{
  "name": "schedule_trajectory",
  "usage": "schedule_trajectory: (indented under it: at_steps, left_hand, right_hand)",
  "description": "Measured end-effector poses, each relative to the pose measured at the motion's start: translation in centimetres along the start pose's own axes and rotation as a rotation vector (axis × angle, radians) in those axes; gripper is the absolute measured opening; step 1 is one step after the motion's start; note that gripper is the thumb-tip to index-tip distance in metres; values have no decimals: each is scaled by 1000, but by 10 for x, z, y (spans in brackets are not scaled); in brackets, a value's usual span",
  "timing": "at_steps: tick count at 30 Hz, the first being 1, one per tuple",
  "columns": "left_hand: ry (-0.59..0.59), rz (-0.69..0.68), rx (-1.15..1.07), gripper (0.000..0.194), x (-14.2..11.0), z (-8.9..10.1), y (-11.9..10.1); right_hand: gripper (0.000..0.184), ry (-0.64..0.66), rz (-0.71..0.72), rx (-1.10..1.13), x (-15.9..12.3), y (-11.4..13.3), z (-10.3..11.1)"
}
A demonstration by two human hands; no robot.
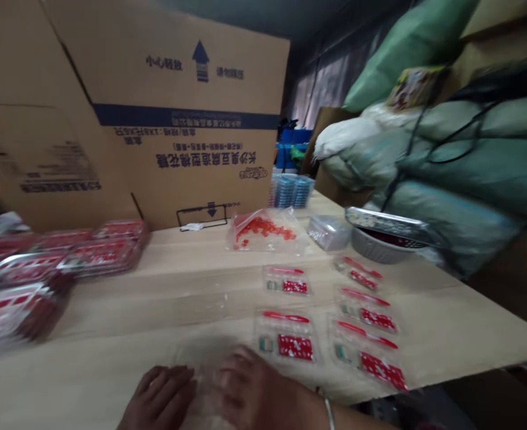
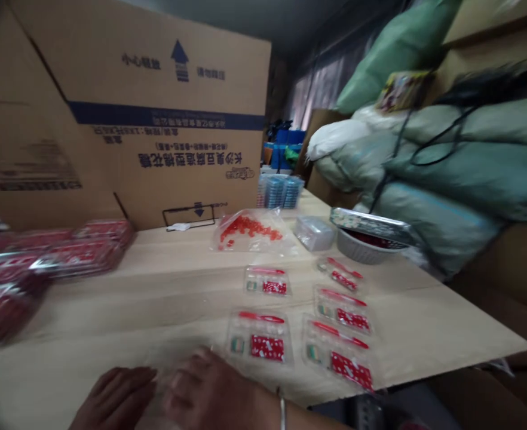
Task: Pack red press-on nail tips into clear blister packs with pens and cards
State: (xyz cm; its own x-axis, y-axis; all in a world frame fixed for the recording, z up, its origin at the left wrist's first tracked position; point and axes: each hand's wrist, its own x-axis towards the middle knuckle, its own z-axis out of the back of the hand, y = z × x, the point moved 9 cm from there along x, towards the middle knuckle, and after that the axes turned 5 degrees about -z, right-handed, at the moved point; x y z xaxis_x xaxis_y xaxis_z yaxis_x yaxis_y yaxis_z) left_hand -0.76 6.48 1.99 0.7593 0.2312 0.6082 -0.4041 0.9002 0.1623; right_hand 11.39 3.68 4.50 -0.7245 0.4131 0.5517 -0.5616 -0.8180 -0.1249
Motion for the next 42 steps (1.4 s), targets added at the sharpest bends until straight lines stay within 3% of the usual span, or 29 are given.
schedule_trajectory:
  at_steps: [2, 5, 7, 10, 12, 15, 19, 22, 26, 31, 36, 42]
  left_hand:
    - [-39, 68, 98, 30, -2, 24, 12]
    - [-26, 234, 240, 24, -20, 42, 53]
    - [26, 304, 269, 19, -37, 42, 78]
    - [151, 365, 255, 18, -56, 31, 92]
    - [189, 390, 247, 15, -56, 26, 82]
    - [193, 395, 66, 18, -36, 12, 48]
    - [335, 456, -338, 20, -10, -28, 10]
    - [405, 577, -414, 27, -11, -45, 11]
    - [470, 629, -476, 26, -18, -55, 18]
    - [492, 517, -470, 44, -8, -58, 14]
    - [436, 495, -431, 21, -4, -58, 13]
    - [455, 449, -496, 22, -2, -60, 8]
  right_hand:
    - [7, 12, -153, 103, -5, -13, 0]
    - [20, 309, -350, 317, -14, -26, -42]
    - [26, 476, -415, 457, -19, -28, -65]
    - [24, 552, -482, 566, -20, -35, -77]
    - [23, 553, -494, 598, -19, -38, -75]
    - [15, 550, -479, 640, -18, -37, -69]
    - [11, 550, -453, 653, -20, -36, -67]
    - [14, 573, -389, 669, -23, -34, -70]
    - [15, 600, -308, 694, -26, -31, -76]
    - [24, 573, -325, 668, -25, -31, -76]
    - [19, 573, -348, 647, -26, -31, -78]
    - [12, 592, -286, 600, -24, -29, -70]
